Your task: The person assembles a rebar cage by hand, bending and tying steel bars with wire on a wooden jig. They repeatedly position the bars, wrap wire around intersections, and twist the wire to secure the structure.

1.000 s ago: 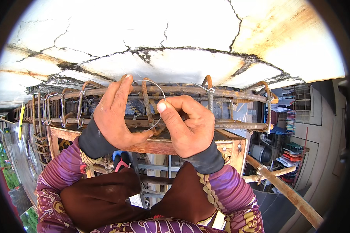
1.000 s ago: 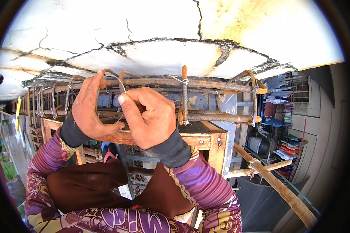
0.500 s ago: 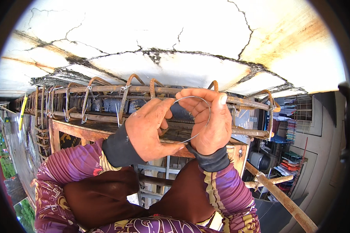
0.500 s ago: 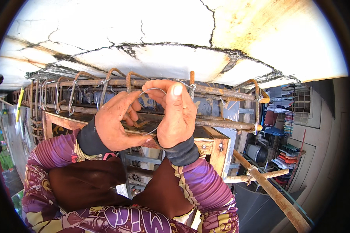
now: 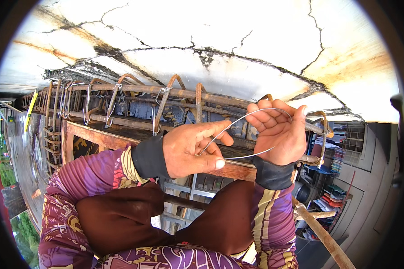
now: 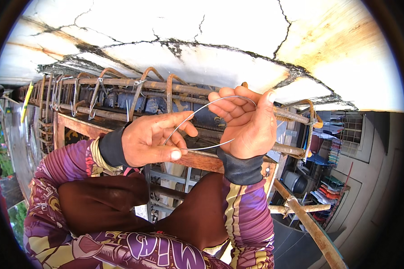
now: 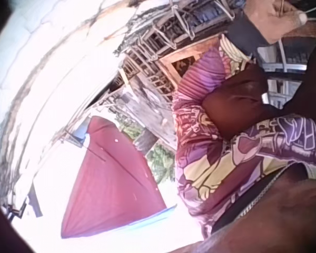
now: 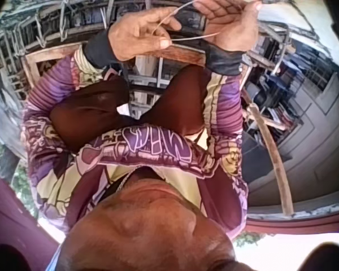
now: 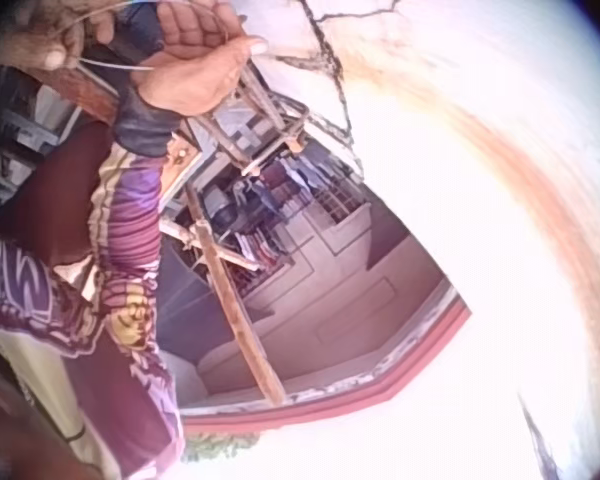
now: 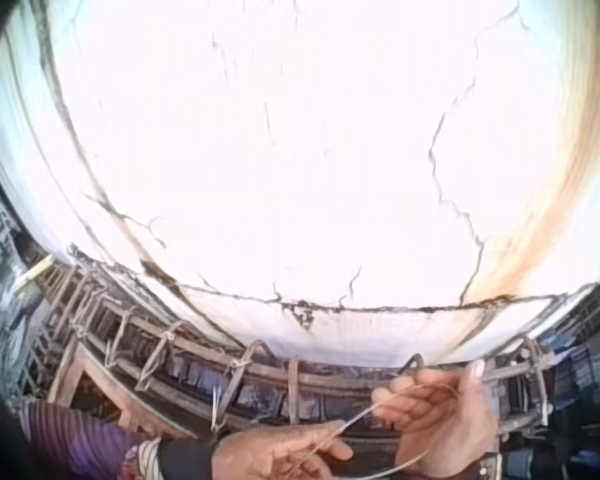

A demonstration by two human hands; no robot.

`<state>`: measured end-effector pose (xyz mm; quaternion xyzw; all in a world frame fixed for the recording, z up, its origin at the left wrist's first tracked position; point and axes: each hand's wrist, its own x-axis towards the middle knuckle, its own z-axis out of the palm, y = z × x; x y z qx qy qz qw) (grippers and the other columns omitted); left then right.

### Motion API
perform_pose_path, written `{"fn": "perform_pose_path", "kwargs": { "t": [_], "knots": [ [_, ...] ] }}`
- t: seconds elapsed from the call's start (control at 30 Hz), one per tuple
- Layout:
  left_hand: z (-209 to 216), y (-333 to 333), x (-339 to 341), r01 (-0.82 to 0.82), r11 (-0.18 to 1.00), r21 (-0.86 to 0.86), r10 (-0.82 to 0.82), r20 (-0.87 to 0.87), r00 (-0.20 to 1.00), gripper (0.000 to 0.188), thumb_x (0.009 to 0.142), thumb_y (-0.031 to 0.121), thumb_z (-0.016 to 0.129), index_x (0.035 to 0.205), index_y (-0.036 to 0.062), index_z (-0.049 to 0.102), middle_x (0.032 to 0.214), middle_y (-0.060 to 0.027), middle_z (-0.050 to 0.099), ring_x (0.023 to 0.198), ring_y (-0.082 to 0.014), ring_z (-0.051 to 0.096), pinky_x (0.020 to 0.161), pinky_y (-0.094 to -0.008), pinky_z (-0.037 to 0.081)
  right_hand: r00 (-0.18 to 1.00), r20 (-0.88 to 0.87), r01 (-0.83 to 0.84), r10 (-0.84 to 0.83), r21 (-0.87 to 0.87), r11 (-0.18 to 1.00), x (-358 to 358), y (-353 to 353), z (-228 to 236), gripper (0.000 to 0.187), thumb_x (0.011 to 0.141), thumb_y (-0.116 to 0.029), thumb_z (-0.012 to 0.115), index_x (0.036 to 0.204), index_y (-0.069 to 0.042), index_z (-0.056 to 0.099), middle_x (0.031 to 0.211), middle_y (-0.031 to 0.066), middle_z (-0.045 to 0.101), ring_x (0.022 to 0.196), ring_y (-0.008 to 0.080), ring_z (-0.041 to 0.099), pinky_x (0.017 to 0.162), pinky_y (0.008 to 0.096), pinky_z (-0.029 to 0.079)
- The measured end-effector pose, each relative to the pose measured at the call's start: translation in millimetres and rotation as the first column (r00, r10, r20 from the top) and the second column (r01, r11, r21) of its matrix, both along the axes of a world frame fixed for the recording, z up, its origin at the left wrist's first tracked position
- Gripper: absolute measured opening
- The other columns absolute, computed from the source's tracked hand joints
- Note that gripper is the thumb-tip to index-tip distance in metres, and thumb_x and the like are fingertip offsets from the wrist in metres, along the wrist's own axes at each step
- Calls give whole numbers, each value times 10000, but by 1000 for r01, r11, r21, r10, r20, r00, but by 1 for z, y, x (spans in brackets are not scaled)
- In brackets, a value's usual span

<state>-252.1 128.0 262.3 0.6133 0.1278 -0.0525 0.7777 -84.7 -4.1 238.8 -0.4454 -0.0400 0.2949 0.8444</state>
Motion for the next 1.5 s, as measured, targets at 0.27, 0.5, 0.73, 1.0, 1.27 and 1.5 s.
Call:
{"fn": "perform_pose_path", "kwargs": {
  "t": [0.27, 0.5, 0.73, 1.0, 1.27, 1.5],
  "knots": [
    [13, -4, 6, -110, 952, -286, 8, -336, 942, 441, 1043, 163, 451, 1439, -19, 382, 1102, -165, 661, 837, -186, 683, 693, -277, 565, 1000, -13, -28, 28, -6, 1000, -2, 1, 2, 591, 1027, -483, 383, 1017, 71, 589, 877, 263, 679, 779, 375, 707, 723, 459, 600],
    [12, -29, 5, -33, 996, -78, 11, -265, 964, 454, 1039, 182, 442, 1476, 71, 389, 789, -17, 620, 634, -80, 503, 594, -244, 450, 998, -52, -36, 38, 40, 999, -2, -16, 5, 568, 1018, -499, 402, 986, 18, 635, 873, 220, 703, 753, 360, 714, 710, 479, 608],
    [-4, -28, -4, -62, 947, 314, 72, -20, 997, 483, 1019, 213, 485, 1465, 48, 398, 751, -14, 600, 654, -94, 517, 629, -254, 466, 995, -54, -85, 81, -89, 992, -4, -18, 8, 558, 1023, -496, 389, 977, 4, 632, 882, 220, 703, 761, 360, 718, 675, 467, 614],
    [15, -18, -3, -31, 982, -187, -12, -226, 974, 370, 1028, 225, 486, 1323, 6, 534, 763, -13, 600, 622, -75, 536, 579, -228, 457, 986, 150, -98, 73, 167, 981, 3, -21, 7, 572, 1041, -474, 336, 991, 3, 649, 892, 229, 705, 715, 375, 714, 658, 472, 619],
    [6, -20, -9, 78, 987, -138, -104, -186, 977, 300, 1046, 281, 447, 1027, 15, 586, 695, -3, 571, 584, -78, 539, 553, -246, 454, 981, 192, -45, 15, 157, 987, 3, -20, 13, 548, 1036, -481, 372, 971, -45, 698, 812, 174, 701, 665, 310, 688, 602, 407, 566],
    [9, -11, -12, 182, 983, -17, -182, -161, 970, 336, 1054, 298, 406, 941, 23, 564, 659, 6, 545, 562, -87, 532, 544, -260, 450, 970, 146, -222, 192, 226, 948, 8, -22, 10, 565, 1040, -475, 363, 975, -13, 682, 903, 171, 688, 781, 299, 679, 717, 409, 548]
  ]
}}
